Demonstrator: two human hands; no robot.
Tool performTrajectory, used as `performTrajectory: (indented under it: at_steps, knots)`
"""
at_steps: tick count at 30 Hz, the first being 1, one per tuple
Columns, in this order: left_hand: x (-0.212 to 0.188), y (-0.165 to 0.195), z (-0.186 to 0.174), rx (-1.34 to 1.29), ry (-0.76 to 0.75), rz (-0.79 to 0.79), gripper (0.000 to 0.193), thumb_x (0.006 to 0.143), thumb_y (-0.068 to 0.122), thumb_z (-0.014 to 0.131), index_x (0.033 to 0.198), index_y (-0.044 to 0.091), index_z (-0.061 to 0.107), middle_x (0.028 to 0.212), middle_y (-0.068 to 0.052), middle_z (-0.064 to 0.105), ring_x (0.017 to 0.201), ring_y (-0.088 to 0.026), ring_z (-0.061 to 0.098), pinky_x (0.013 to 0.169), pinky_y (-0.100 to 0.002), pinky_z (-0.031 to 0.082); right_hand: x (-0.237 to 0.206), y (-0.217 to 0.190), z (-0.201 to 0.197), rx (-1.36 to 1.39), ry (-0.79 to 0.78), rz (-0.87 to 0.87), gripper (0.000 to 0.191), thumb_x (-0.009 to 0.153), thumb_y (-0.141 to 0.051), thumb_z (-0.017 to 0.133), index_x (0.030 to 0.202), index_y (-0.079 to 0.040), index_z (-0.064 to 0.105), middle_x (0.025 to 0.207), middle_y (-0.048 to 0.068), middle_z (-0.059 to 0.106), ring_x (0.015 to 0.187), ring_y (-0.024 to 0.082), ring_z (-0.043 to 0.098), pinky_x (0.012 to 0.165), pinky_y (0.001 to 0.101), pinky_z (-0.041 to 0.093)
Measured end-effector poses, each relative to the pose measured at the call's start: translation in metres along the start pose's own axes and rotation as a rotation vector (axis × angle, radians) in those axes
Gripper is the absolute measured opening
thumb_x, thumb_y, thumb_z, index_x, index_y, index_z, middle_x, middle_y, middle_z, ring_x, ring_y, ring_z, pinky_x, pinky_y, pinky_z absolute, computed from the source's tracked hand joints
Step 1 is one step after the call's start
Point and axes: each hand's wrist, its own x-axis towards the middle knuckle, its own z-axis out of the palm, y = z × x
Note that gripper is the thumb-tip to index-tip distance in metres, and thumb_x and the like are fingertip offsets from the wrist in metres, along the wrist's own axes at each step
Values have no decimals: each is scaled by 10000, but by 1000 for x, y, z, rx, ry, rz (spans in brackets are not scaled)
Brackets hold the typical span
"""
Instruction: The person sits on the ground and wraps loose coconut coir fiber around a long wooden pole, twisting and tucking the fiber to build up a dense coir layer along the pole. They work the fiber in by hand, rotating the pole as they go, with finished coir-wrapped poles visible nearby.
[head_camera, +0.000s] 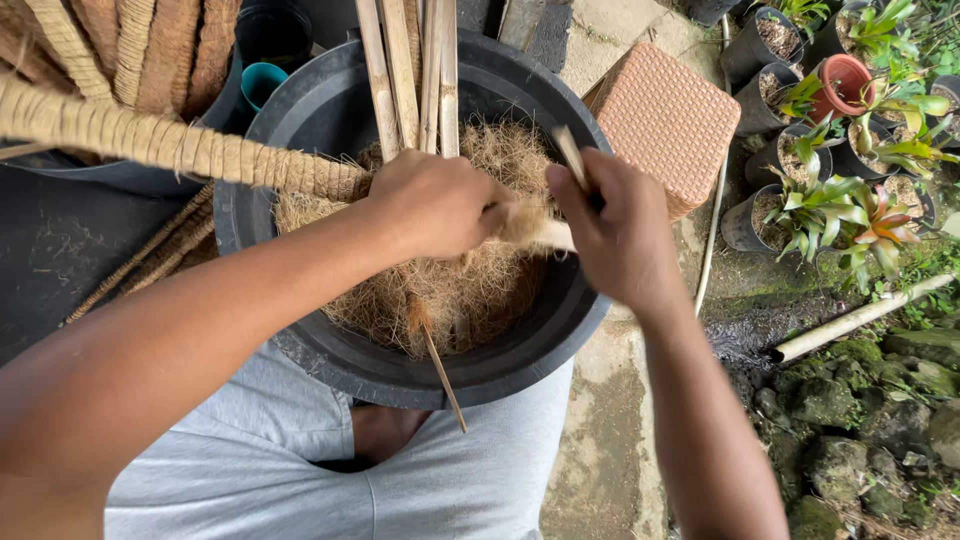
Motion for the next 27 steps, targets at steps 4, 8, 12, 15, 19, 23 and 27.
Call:
performTrajectory:
  at_steps: [4,8,12,15,19,23,27]
  knots:
    - [4,-8,-6,-103,210,-44,411,1116,424,401,1093,212,752,524,28,548,391,-86,485,390,-266,361,-35,-23,31,270,288,90,256,1094,-182,555,866,-68,538,625,-30,488,481,62,426,420,248,316]
    - [9,-5,-2,-328,403,-17,371,1062,385,432,1167,182,724,440,56,493,322,-79,374,306,-281,291,-61,-38,80,773,488,273,144,1092,-187,527,1009,-69,532,673,-17,466,538,72,412,467,259,322]
    - [13,1,8,-456,424,2,391,1042,382,435,1204,155,710,427,48,461,314,-78,307,301,-261,246,-73,-35,113,1237,547,262,141,1109,-214,508,1065,-85,474,676,-17,387,541,74,330,493,253,264]
    - [14,1,9,-590,264,-49,408,1028,418,438,1235,178,694,424,59,446,325,-74,304,318,-259,214,-75,-22,120,1464,512,259,125,1114,-217,512,1100,-99,473,714,-18,348,577,88,316,531,275,280]
    - [11,3,4,-752,168,3,453,1018,479,423,1284,192,652,431,75,415,333,-68,317,335,-243,242,-78,6,109,1766,336,259,113,1101,-237,515,1163,-143,505,685,-49,343,569,75,307,519,238,271]
    - [1,8,1,-754,109,106,502,1031,519,416,1101,141,739,453,77,418,348,-60,362,370,-226,282,-71,31,112,1940,150,469,296,1029,-272,551,1323,-306,570,678,-47,424,542,54,386,485,186,331]
    - [-15,4,-2,-402,-3,184,576,1062,565,391,950,156,781,483,50,384,393,-67,343,413,-242,323,-32,61,93,1546,-81,504,195,1033,-267,648,1043,-90,564,801,-17,546,612,76,509,479,208,404]
